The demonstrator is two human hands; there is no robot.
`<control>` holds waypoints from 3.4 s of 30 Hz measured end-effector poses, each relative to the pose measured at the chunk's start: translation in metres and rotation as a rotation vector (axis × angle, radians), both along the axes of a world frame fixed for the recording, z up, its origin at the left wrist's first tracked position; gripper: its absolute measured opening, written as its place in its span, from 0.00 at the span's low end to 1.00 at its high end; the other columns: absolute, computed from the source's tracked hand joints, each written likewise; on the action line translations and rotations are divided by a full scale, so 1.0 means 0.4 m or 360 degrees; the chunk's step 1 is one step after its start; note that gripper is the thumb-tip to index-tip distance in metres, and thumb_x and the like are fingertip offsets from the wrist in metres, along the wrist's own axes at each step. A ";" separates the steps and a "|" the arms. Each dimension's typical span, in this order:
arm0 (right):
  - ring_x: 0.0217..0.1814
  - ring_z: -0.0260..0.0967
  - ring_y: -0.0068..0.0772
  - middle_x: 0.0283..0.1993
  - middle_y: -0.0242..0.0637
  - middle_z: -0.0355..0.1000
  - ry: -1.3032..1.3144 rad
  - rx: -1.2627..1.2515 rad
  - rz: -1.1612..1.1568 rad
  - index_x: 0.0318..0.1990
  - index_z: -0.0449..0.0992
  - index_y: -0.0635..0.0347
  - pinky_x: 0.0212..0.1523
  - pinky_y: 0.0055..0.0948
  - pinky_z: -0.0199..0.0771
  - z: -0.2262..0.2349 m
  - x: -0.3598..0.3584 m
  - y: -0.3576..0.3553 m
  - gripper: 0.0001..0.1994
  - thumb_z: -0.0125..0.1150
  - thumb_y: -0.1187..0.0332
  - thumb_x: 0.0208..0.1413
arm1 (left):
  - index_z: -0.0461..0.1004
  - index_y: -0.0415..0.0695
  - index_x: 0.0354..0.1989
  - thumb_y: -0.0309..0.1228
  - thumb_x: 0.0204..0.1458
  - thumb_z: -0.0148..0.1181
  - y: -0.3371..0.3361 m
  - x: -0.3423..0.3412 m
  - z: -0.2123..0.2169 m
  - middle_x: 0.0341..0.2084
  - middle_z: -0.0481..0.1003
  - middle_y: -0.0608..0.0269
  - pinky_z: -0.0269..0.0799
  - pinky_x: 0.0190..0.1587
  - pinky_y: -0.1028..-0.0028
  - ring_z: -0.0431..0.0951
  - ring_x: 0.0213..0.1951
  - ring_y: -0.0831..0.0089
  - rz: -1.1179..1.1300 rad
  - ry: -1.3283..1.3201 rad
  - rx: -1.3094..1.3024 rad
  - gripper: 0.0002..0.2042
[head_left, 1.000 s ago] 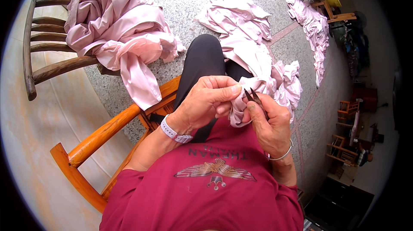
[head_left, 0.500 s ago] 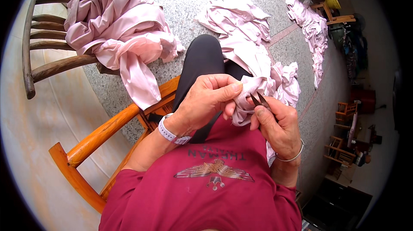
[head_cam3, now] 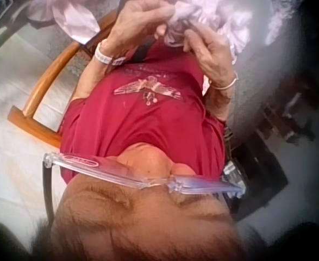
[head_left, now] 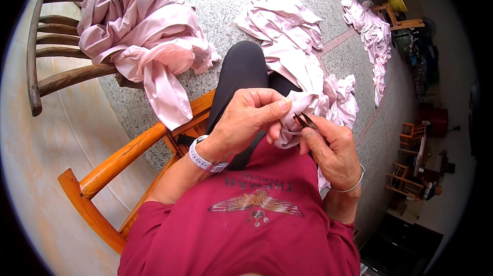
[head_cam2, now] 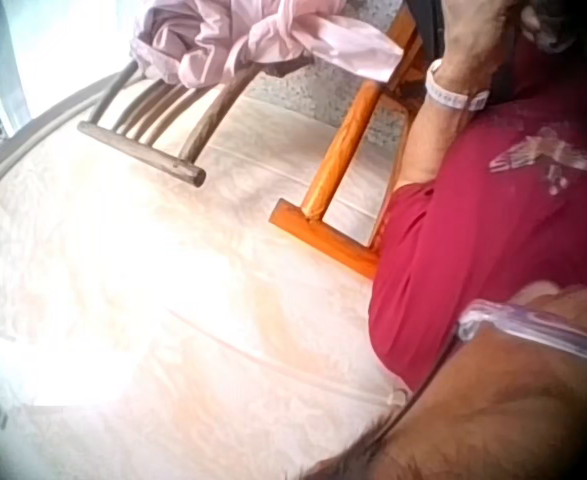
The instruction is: The person trims loose threads from a light pink garment using small shears.
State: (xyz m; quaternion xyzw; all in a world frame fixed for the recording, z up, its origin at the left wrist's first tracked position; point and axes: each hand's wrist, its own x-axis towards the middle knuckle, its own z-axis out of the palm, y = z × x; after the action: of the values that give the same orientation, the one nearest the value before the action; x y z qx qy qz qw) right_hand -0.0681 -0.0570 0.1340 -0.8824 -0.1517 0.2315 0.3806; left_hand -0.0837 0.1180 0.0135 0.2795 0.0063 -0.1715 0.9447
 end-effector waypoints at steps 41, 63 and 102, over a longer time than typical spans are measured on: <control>0.20 0.66 0.20 0.18 0.32 0.69 0.0037 -0.0103 -0.0066 0.39 0.77 0.67 0.23 0.25 0.65 -0.003 0.001 0.007 0.08 0.52 0.72 0.65 | 0.77 0.34 0.40 0.28 0.58 0.62 -0.008 0.003 0.000 0.28 0.80 0.57 0.79 0.25 0.78 0.79 0.22 0.78 0.0074 0.0200 -0.0044 0.08; 0.20 0.65 0.19 0.17 0.32 0.68 -0.0051 -0.0031 -0.0079 0.34 0.76 0.66 0.22 0.25 0.64 -0.031 0.004 0.007 0.09 0.53 0.72 0.65 | 0.77 0.33 0.41 0.29 0.59 0.61 -0.018 0.002 -0.006 0.28 0.80 0.58 0.77 0.25 0.80 0.78 0.22 0.80 0.0074 0.0188 -0.0156 0.09; 0.26 0.59 0.16 0.27 0.29 0.66 -0.0309 0.0311 -0.0354 0.38 0.69 0.65 0.25 0.20 0.60 -0.040 0.013 -0.034 0.05 0.57 0.72 0.64 | 0.75 0.37 0.40 0.27 0.61 0.58 0.004 0.007 -0.011 0.22 0.72 0.71 0.54 0.18 0.84 0.62 0.17 0.89 -0.0188 -0.0298 0.0093 0.06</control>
State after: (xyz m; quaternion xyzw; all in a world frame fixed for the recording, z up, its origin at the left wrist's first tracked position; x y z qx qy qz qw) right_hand -0.0627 -0.0707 0.1179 -0.8707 -0.1109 0.0859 0.4713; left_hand -0.0811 0.1194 0.0089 0.3216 -0.0933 -0.1997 0.9209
